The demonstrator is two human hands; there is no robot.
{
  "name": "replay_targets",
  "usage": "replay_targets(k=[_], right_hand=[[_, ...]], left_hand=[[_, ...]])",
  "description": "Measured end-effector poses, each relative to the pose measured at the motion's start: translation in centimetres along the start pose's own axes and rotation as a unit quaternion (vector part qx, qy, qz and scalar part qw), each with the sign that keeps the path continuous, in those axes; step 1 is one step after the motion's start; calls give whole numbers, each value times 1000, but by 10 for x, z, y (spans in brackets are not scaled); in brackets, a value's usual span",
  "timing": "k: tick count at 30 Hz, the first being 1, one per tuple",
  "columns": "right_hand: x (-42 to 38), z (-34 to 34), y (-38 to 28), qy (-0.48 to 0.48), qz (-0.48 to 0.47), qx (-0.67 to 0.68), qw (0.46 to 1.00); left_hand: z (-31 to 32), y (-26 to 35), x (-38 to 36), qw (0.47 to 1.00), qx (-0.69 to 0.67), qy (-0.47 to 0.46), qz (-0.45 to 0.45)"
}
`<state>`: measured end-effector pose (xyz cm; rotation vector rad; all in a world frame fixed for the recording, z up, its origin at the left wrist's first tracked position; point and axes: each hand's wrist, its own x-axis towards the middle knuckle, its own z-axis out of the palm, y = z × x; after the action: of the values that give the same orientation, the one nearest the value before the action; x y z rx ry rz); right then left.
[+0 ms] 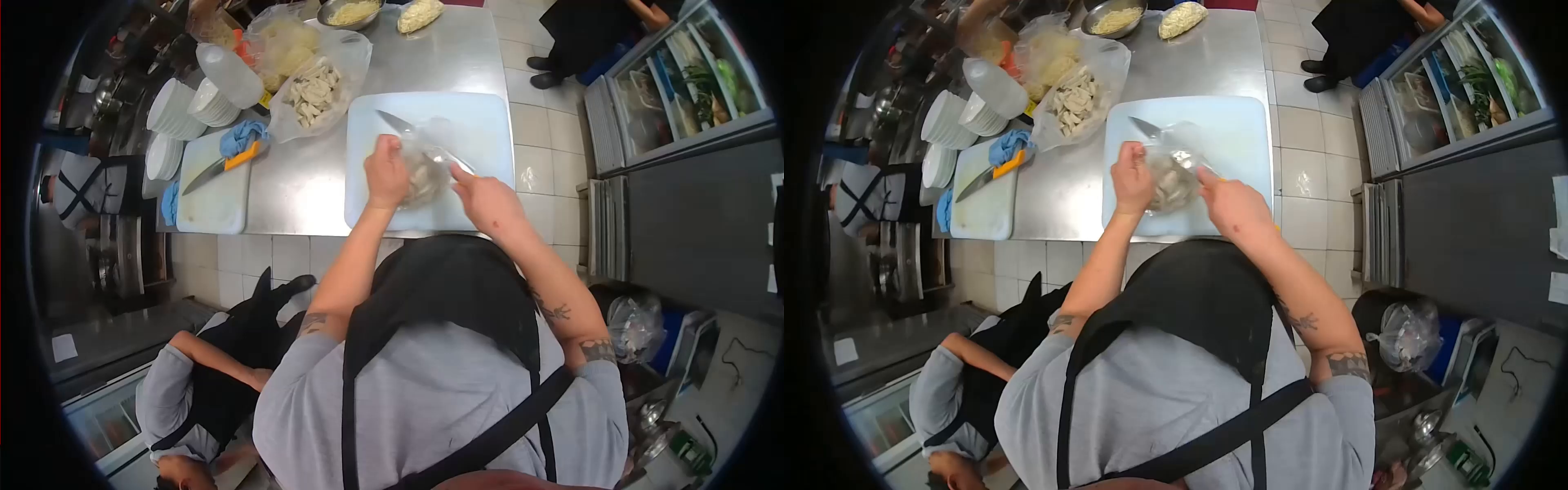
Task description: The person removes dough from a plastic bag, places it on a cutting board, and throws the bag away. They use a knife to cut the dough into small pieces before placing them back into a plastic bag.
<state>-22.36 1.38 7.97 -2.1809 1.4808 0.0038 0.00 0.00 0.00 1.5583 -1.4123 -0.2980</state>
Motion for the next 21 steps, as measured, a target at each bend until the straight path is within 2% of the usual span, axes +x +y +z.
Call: replay_targets(k=[2,3,5,6,9,12,15,16,18,21], right_hand=[[-13,13,44,24,43,-14,999],[-43,18,78,8,83,-37,996],[-33,14,116,55,66,-20,996],[-33,20,115,72,63,0,995],[-12,41,100,94,50,16,994],[27,70,77,100,39,53,993],[36,77,65,209,-72,-150,964],[40,69,53,212,-107,-88,967],[43,56,28,202,-180,41,962],[52,52,-19,141,-277,247,918]], left_hand=[[-16,0,12,999,-21,37,-30],[-17,0,-12,994,-60,10,-87],[-23,-19,9,986,-113,-10,-119],[-29,-26,16,985,-132,-24,-112],[-15,-23,18,904,-357,-9,-234],[-2,-33,23,859,-450,19,-245],[-7,-13,27,848,-459,2,-265],[-6,-7,27,853,-452,12,-261],[-5,2,25,816,-501,3,-289],[-2,2,18,785,-545,-11,-293]])
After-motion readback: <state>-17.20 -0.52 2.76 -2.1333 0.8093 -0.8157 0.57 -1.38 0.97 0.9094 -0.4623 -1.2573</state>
